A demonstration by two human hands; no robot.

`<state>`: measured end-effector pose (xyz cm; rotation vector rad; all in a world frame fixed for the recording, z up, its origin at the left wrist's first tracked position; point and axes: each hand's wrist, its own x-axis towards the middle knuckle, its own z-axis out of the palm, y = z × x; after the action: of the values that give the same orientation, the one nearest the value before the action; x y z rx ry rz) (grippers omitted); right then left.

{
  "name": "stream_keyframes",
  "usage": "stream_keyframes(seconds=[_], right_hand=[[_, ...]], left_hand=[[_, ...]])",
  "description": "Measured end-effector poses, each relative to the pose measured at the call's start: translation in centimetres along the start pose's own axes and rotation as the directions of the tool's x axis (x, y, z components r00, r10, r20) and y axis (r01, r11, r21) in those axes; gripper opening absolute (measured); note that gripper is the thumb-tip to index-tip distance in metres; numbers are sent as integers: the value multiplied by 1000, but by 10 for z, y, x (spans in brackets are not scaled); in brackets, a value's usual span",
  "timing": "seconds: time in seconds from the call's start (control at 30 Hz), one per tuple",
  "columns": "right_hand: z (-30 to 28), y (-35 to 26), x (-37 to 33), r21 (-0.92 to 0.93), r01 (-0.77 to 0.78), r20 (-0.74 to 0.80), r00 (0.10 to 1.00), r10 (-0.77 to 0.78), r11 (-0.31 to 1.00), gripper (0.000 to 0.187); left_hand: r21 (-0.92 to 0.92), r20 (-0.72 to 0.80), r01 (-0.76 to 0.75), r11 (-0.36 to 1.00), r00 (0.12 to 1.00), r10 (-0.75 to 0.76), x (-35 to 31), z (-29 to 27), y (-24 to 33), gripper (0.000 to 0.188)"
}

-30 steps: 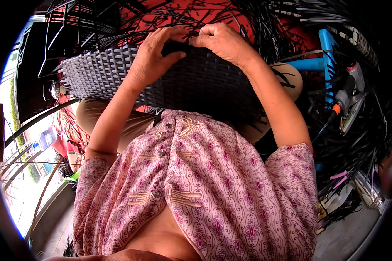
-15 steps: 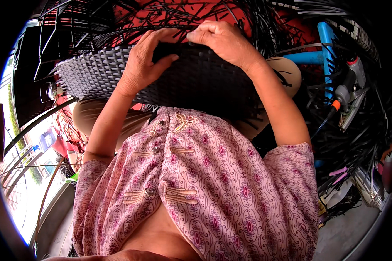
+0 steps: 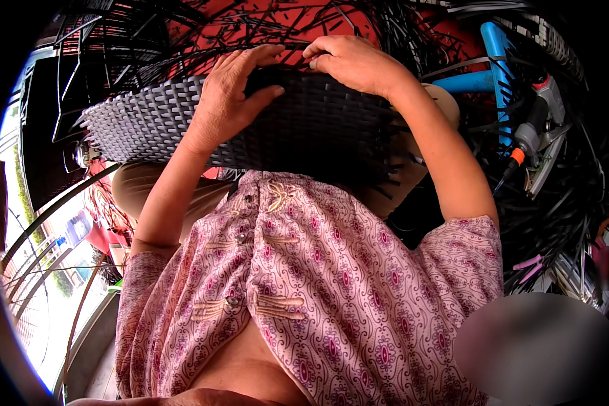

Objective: The person weaves a black mat by hand, interlacing thin black strips into a rectangular frame. They repeatedly adjust the strips and press them into place to maintain the weave pattern.

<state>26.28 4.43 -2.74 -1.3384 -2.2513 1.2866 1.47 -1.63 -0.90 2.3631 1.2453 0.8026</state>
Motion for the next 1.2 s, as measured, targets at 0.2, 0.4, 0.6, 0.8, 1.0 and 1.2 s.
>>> stream_keyframes(seconds=[0.2, 0.4, 0.6, 0.8, 1.0, 1.2], right_hand=[[-7, 9, 5, -74, 65, 47, 997, -61, 995, 33], [-13, 3, 3, 46, 48, 69, 996, -51, 998, 25], [-8, 2, 5, 162, 40, 81, 995, -53, 986, 24], [-16, 34, 9, 140, 69, -101, 993, -55, 988, 30], [-28, 100, 10, -176, -106, -147, 986, 81, 979, 45], [-10, 156, 5, -370, -46, -73, 997, 21, 928, 46]], left_hand=[[8, 12, 17, 1000, 1000, -18, 3, 6, 5, 63], [13, 33, 32, 999, 999, -32, 3, 5, 6, 62], [6, 8, 36, 999, 999, -36, 3, 7, 9, 60], [40, 61, 59, 997, 996, -61, 6, 3, 17, 54], [60, 36, 0, 998, 999, -2, 8, 7, 16, 51], [81, 101, 56, 995, 993, -64, 9, 0, 24, 48]])
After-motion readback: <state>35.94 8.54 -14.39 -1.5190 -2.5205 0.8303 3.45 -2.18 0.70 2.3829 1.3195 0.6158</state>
